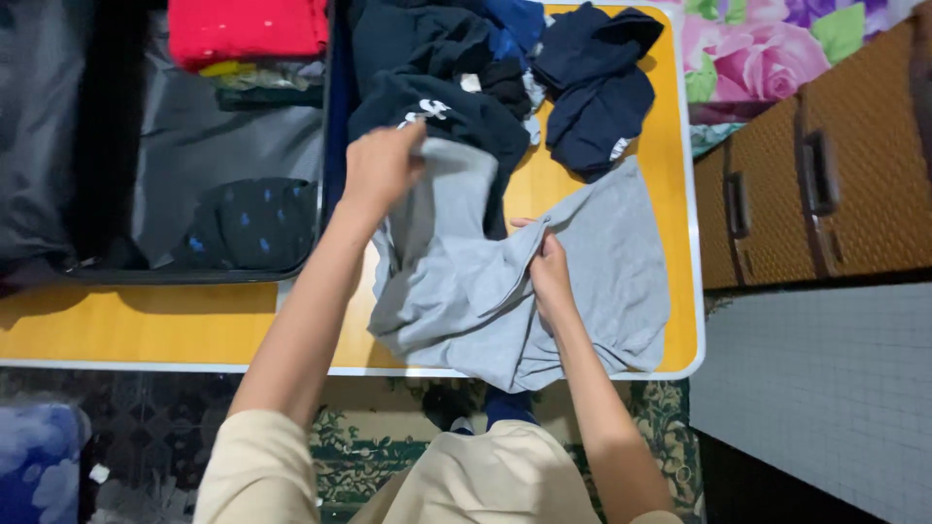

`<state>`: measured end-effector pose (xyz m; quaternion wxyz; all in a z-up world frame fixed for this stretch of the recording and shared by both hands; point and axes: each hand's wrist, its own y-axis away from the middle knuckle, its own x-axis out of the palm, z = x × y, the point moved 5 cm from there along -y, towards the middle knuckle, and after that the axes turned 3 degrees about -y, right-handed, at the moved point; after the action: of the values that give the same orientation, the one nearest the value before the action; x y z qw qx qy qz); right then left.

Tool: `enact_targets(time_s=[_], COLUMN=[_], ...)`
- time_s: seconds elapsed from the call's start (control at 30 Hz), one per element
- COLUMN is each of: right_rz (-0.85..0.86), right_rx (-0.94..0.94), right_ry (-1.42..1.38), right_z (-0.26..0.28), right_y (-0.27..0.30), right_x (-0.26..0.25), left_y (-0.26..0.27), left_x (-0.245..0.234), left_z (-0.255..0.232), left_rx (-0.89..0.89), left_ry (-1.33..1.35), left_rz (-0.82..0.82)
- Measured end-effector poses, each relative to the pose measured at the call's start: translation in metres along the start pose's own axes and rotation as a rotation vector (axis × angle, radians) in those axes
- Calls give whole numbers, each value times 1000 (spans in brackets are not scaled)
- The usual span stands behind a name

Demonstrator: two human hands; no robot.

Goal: The person folds several garments on a table and places them into an open suitcase. They fold a purple shirt, a black shirt, a red shirt, and a gray sweatshirt, then put each folded item into the suitcase one by one.

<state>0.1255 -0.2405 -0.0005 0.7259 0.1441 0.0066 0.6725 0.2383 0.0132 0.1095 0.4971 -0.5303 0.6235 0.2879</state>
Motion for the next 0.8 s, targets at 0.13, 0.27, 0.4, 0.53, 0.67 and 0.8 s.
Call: enact_targets(time_s=[0.13, 0.27, 0.4, 0.53, 0.67, 0.8], right_rz=[2, -32, -11, 14, 78, 110], right_rx=[-6, 77, 49, 68, 139, 165], right_ry=[37, -78, -157, -277, -431, -492], right_z=[-18, -41, -60, -12, 2, 8], right_y=[-12, -12, -16, -2, 3, 5], right_x=[5, 6, 10, 42, 61, 72], left_y=[16, 46, 97, 136, 158, 172], left_x=[-33, 8, 21, 33, 24, 5], left_z=[-14, -25, -77, -90, -73, -41], left_rx=[-6, 67, 93, 44, 8, 100], left_ry=[-213, 77, 328, 290, 350, 493], left_rz=[-338, -167, 213, 108, -107, -130])
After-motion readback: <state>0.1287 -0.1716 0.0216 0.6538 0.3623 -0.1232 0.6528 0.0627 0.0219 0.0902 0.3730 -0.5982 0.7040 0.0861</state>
